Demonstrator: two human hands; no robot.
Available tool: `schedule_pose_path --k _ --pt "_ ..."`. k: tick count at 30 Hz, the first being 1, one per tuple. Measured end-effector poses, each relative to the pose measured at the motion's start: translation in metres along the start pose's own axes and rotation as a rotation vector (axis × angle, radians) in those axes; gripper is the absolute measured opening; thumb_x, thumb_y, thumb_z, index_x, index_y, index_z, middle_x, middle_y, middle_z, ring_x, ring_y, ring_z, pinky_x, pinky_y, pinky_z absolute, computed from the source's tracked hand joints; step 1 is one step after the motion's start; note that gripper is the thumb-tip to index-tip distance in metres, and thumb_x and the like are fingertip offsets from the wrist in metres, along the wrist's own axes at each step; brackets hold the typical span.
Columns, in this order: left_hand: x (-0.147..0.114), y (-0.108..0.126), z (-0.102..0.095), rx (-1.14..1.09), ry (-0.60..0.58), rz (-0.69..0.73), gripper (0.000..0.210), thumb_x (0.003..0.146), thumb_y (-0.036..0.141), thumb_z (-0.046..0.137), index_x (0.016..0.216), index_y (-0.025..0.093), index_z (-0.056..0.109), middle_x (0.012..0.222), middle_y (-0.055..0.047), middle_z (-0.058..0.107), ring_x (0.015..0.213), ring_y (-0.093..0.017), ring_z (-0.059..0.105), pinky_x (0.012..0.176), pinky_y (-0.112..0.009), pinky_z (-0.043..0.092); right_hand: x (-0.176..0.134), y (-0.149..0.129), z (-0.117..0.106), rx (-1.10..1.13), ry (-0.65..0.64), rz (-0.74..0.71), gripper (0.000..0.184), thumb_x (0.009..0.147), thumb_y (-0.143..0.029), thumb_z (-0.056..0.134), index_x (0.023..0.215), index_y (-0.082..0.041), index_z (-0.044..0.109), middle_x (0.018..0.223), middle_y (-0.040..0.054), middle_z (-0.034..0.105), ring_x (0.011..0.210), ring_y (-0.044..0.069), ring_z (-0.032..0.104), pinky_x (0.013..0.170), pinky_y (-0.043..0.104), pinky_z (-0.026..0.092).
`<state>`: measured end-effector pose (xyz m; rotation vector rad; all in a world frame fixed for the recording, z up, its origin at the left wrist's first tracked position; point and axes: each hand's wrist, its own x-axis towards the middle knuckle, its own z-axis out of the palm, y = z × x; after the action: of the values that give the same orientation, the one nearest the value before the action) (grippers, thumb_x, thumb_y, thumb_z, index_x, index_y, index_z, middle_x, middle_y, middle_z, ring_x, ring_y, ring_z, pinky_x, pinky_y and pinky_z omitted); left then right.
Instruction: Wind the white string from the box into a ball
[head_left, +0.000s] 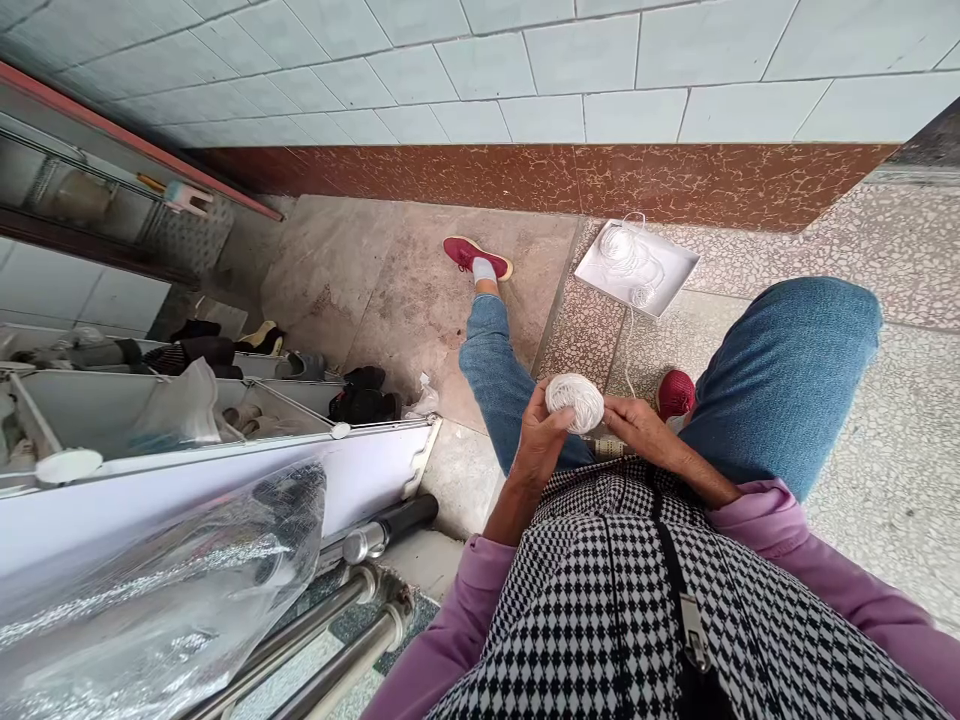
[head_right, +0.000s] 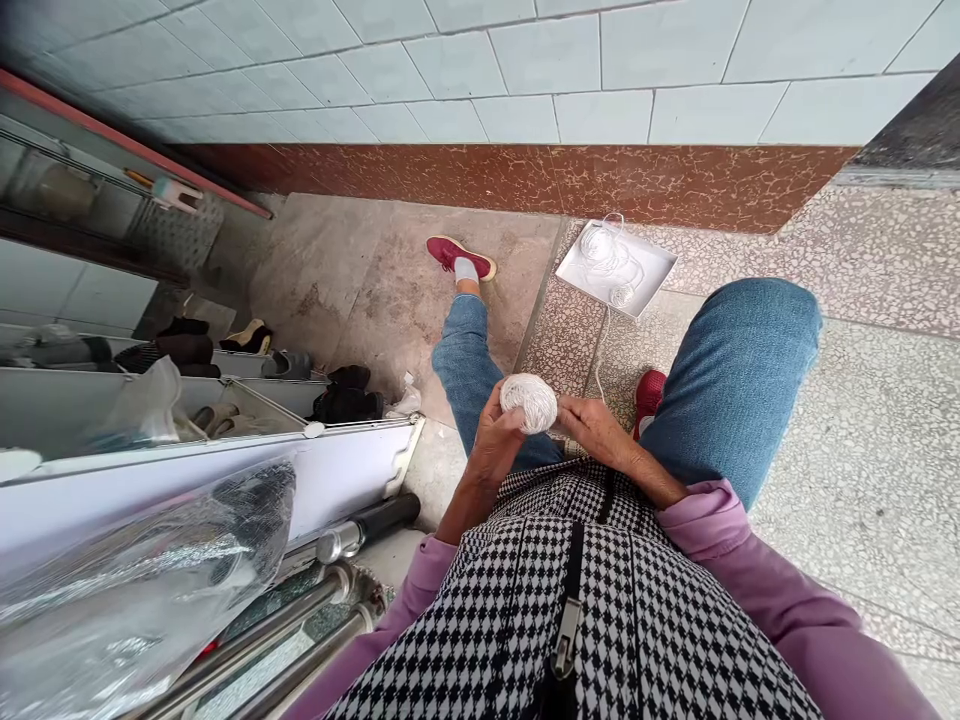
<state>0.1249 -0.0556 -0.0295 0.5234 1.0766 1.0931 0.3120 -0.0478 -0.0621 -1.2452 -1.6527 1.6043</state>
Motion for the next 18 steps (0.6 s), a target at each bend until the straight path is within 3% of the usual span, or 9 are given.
schedule_pose_path --k 3,7,10,12,15,18 --pt "0.01 -0.002 0.0 0.039 0.057 0.071 0.068 0.066 0.043 0.097 0.124 0.024 0.066 0.118 -0.005 0.073 0.105 -0.021 0.068 0.097 -0.035 0.056 -0.008 -0.013 0.008 -0.181 -0.128 0.003 0.031 0.107 -0.034 0.052 0.079 -0.022 0.057 0.071 0.0004 0.058 0.066 0.016 0.05 0.068 0.03 0.037" --pt "0.014 -0.008 -0.009 0.302 0.086 0.137 0.065 0.065 0.036 0.098 0.123 0.023 0.071 0.122 -0.006 0.075 0.113 -0.024 0.068 0.104 -0.036 0.054 -0.02 -0.039 0.003 -0.165 -0.213 -0.104 0.036 0.11 -0.035 0.05 0.077 -0.022 0.057 0.068 -0.0004 0.056 0.063 0.016 0.048 0.067 0.032 0.037" --pt "0.01 -0.009 -0.018 0.419 0.022 0.095 0.066 0.066 0.039 0.098 0.125 0.021 0.075 0.123 -0.007 0.077 0.115 -0.027 0.069 0.108 -0.039 0.054 -0.022 -0.049 -0.011 -0.054 -0.098 -0.14 0.042 0.113 -0.048 0.048 0.083 -0.022 0.063 0.075 0.0022 0.062 0.068 0.019 0.054 0.068 0.033 0.041" --pt "0.007 -0.007 -0.024 0.421 -0.083 -0.001 0.069 0.064 0.041 0.099 0.127 0.02 0.076 0.119 -0.008 0.079 0.111 -0.028 0.071 0.104 -0.04 0.055 -0.019 -0.047 -0.02 -0.01 -0.001 -0.138 0.045 0.112 -0.055 0.049 0.086 -0.022 0.065 0.078 0.003 0.064 0.071 0.019 0.056 0.069 0.033 0.043" --pt "0.002 -0.006 -0.029 0.365 -0.28 -0.173 0.071 0.061 0.042 0.099 0.124 0.018 0.079 0.115 -0.009 0.08 0.109 -0.03 0.072 0.098 -0.039 0.054 -0.013 -0.036 -0.026 0.038 0.061 -0.114 0.048 0.11 -0.06 0.052 0.086 -0.02 0.065 0.077 0.0018 0.061 0.07 0.018 0.055 0.068 0.032 0.043" --pt "-0.001 -0.009 -0.033 0.238 -0.344 -0.274 0.074 0.059 0.048 0.097 0.124 0.017 0.079 0.114 -0.011 0.08 0.111 -0.034 0.072 0.094 -0.039 0.053 -0.01 -0.024 -0.024 0.072 0.091 -0.094 0.051 0.108 -0.063 0.054 0.082 -0.02 0.062 0.075 0.0008 0.059 0.071 0.017 0.054 0.068 0.032 0.044"
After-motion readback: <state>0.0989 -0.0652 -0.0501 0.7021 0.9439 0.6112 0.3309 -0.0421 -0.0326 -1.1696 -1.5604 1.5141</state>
